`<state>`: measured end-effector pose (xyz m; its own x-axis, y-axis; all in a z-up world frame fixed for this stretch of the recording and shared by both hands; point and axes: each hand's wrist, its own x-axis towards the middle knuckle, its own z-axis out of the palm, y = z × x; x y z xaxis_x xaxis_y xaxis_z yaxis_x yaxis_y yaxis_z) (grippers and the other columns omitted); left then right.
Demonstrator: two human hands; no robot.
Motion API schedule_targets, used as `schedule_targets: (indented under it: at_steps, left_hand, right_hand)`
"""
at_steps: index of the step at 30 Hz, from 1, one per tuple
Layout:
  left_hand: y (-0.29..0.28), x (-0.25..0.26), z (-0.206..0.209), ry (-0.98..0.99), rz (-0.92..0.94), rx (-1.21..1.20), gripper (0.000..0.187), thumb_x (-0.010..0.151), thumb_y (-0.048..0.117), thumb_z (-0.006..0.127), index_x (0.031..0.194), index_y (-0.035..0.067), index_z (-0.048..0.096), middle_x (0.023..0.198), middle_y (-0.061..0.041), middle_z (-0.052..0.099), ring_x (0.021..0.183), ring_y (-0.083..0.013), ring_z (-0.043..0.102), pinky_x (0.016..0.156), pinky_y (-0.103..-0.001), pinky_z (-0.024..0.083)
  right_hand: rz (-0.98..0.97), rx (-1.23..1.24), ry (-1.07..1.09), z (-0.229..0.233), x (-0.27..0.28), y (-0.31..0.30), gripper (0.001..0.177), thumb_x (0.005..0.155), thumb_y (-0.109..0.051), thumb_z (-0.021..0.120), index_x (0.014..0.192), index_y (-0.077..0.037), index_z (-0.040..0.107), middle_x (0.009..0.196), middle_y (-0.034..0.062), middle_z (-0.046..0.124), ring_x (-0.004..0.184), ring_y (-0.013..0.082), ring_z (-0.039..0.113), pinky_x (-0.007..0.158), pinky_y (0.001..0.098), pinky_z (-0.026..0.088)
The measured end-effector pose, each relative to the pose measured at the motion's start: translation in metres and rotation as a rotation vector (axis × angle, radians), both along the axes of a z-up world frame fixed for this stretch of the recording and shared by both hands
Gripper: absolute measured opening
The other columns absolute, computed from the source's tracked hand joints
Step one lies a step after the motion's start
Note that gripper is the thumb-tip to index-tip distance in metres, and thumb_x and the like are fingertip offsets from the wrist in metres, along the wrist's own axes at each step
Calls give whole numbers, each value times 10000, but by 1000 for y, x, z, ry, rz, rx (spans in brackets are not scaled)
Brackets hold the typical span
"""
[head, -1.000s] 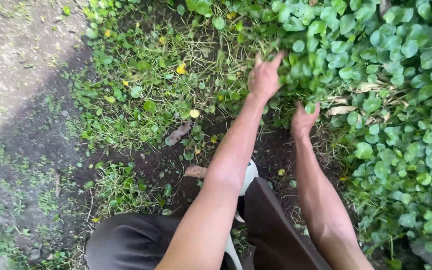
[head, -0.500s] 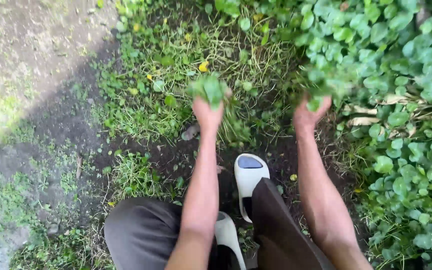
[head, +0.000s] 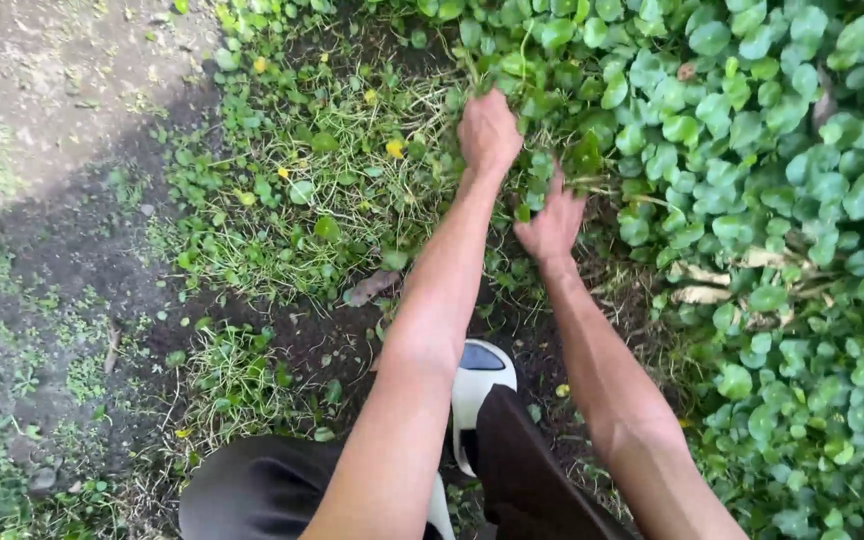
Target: The person squats on the ground and pulls weeds by hand from a patch of soil next to a dense bed of green leafy plants. The removed weeds are gathered and discarded to the side as the person works along the edge of the plant bed.
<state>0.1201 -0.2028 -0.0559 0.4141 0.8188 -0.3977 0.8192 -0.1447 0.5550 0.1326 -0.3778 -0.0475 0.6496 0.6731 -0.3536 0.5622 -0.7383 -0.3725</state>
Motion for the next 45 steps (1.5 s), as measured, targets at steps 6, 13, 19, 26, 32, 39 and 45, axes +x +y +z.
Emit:
schedule_targets:
  at_steps: [6, 13, 19, 26, 32, 39, 45]
  left_hand:
    - [-59, -106, 67, -127, 444, -324, 215, 1003, 220, 633, 865, 60, 676, 662, 4, 611, 453, -92, 501, 356, -238, 369]
    - [52, -74, 38, -278, 380, 125, 95, 955, 149, 722, 1044, 138, 754, 915, 12, 786, 771, -94, 729, 548, -174, 578]
    - [59, 12, 42, 42, -144, 148, 383, 905, -109, 681, 1272, -1, 702, 1542, -354, 519, 1440, -472, 557, 619, -283, 781]
    - [75, -87, 56, -113, -135, -64, 170, 962, -123, 630, 1111, -67, 691, 818, -117, 731, 547, -167, 721, 387, -210, 627]
    - [109, -182, 99, 292, -212, 40, 1036, 776, 414, 965, 1635, 318, 393, 1758, -137, 127, 1621, -440, 103, 1249, -801, -7]
    - [77, -249, 50, -178, 87, 117, 366, 918, -84, 600, 1247, -12, 743, 1220, -229, 759, 776, -199, 606, 653, -317, 517]
    - [-14, -388, 4, 13, -104, 90, 236, 946, -33, 668, 1160, -22, 766, 985, -229, 729, 731, -290, 735, 602, -383, 645]
  right_hand:
    - [20, -145, -55, -22, 3, 5, 1276, 752, -383, 964, 1707, -180, 142, 925, 68, 650, 985, 255, 660, 1289, 556, 306]
    - [53, -294, -123, -25, 7, 10, 1264, 774, -539, 917, 1710, -184, 145, 993, 121, 722, 979, 250, 683, 1251, 520, 333]
    - [-33, -32, -134, -20, -2, 10, 913, 1012, -740, 641, 1653, -192, 293, 865, 87, 709, 892, 280, 694, 1201, 568, 399]
    - [-50, -87, -153, -19, -3, 3, 1141, 782, -316, 965, 1673, -207, 260, 1276, 147, 682, 1164, 302, 606, 1135, 475, 467]
    - [-32, -170, -143, -14, -2, 6, 962, 857, -179, 885, 1627, -88, 316, 1200, 141, 622, 1114, 298, 575, 1013, 419, 538]
    - [-731, 780, 536, 50, -30, 43, 413, 1013, -28, 547, 1407, -88, 654, 1408, 125, 708, 1160, 169, 747, 973, 256, 636]
    - [-368, 859, 668, 5, -66, 90, 317, 985, -254, 759, 1230, -58, 716, 1114, 131, 728, 1065, 218, 681, 984, 360, 576]
